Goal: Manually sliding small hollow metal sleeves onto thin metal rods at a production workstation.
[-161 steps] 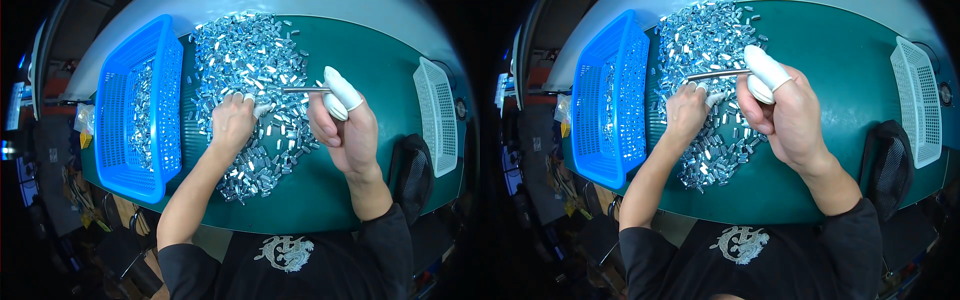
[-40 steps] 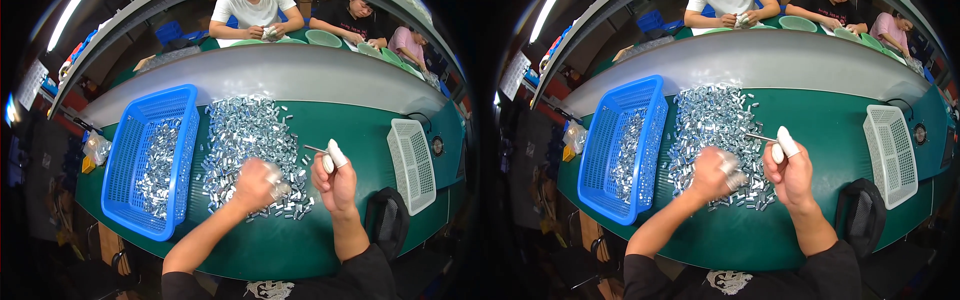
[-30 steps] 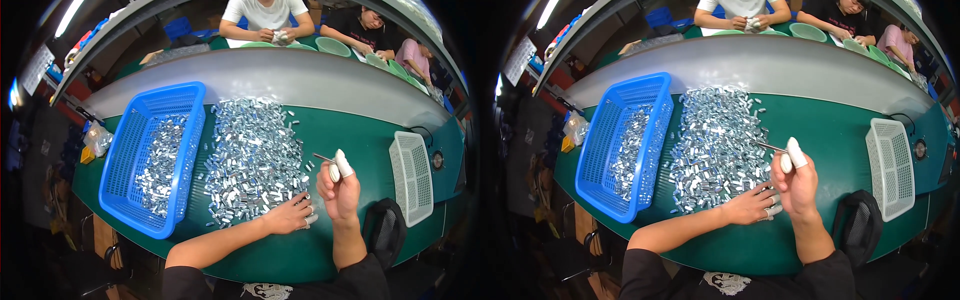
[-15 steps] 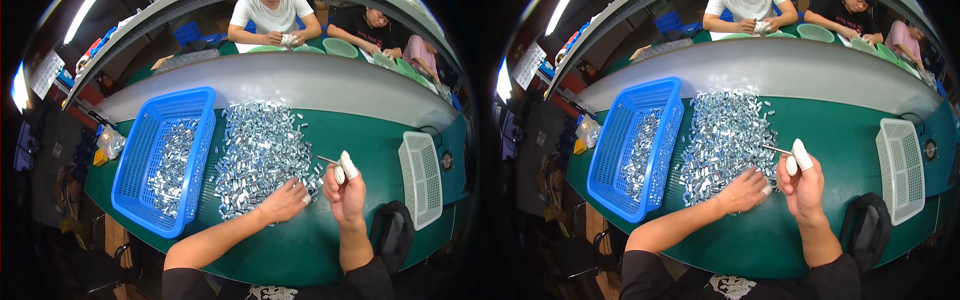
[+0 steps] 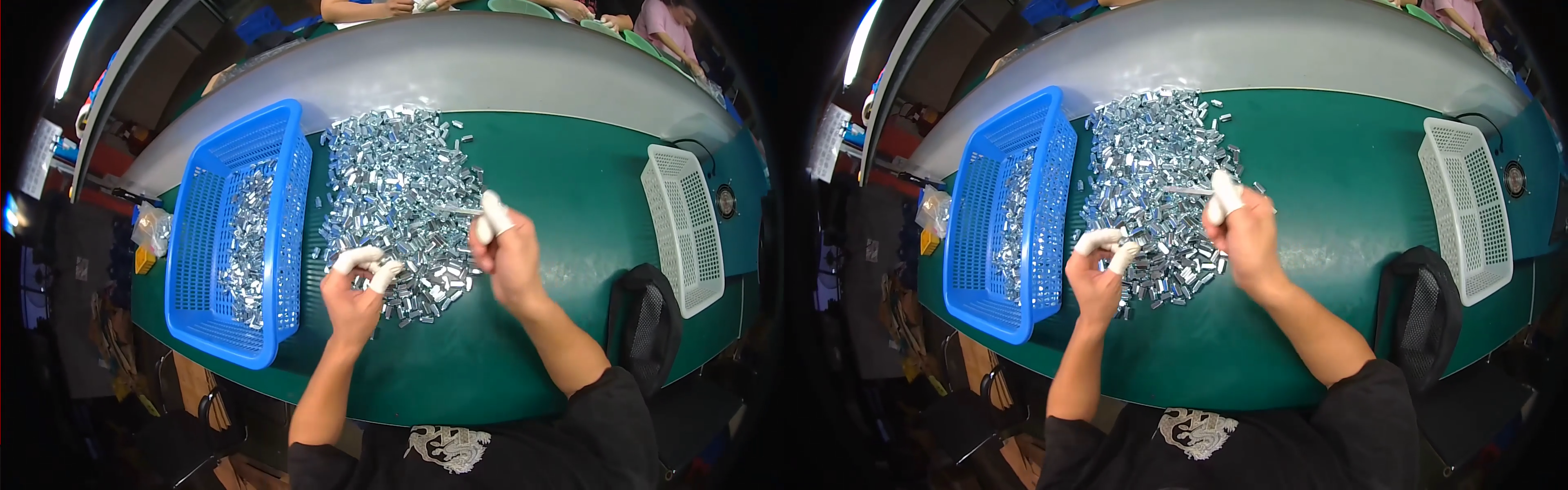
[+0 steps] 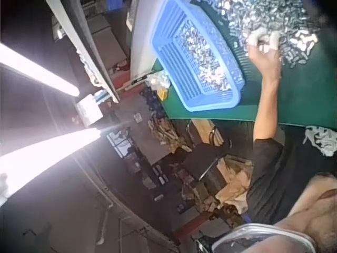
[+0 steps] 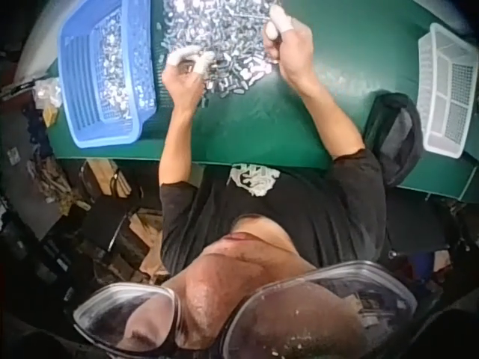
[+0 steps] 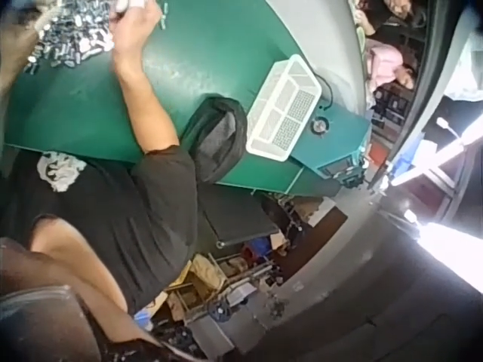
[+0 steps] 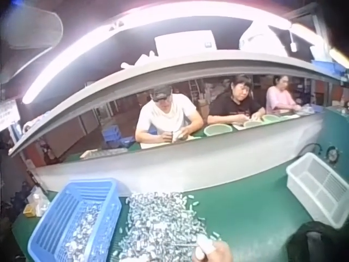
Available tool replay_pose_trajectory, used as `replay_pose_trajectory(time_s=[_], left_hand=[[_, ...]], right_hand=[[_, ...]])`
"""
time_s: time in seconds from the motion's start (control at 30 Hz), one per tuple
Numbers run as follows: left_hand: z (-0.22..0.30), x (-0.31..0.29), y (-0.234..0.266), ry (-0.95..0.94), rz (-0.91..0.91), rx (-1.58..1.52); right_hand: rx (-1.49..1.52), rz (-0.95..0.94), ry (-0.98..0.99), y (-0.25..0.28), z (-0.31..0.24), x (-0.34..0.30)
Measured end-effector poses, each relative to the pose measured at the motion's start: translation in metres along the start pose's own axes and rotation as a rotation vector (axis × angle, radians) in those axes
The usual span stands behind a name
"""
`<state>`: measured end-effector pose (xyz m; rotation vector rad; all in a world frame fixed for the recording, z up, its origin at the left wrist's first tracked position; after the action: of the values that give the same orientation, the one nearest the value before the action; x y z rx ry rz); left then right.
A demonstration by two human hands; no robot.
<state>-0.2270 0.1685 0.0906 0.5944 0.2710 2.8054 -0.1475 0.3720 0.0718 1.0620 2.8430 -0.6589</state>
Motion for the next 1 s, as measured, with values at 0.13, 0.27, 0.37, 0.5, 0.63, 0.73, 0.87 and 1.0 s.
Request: replay_pose_trajectory(time_s=[0.13, 0.27, 0.37, 0.5, 0.63, 0.73, 0.87, 1.0], left_hand=[[-0.01, -0.031, 0.023, 0.124, 0.08, -0.099], [-0.021, -0.059, 0.051, 0.205, 0.097, -0.172], [-0.013, -0.073, 0.073, 0.336, 0.241, -0.231], [-0.026, -0.097, 0.08, 0.455, 0.208, -0.291], [-0.028, -0.125, 0.097, 0.529, 0.36, -0.244], [-0.041, -0.147, 0.109, 0.587, 0.373, -0.169], [-0.045, -0.154, 0.096, 0.672, 0.33, -0.131], [-0.041, -0.16, 0.075, 0.762, 0.255, -0.31]], right_hand=[[-0.065, -0.083, 0.029, -0.026, 0.063, -0.039], [-0.214, -0.315, 0.103, -0.052, 0.09, -0.077], [-0.219, -0.439, 0.095, -0.063, 0.104, -0.085], [-0.291, -0.561, 0.345, -0.065, 0.093, -0.09], [-0.24, -0.716, 0.682, -0.078, 0.06, -0.131], [-0.341, -0.898, 0.506, -0.081, 0.084, -0.143], [-0.312, -0.789, 0.083, -0.071, 0.12, -0.118], [-0.23, -0.692, 0.055, -0.067, 0.123, -0.119]])
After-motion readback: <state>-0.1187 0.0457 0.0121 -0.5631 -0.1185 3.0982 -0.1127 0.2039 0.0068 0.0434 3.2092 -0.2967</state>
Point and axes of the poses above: each hand's wrist, its own x-axis towards the middle knuckle, its own y-axis out of the back of the hand, z = x × y, the point moved 10 cm from there along x, towards the middle knuckle, and after that the axes turned 7 degrees about z, right-handed, at the moved point
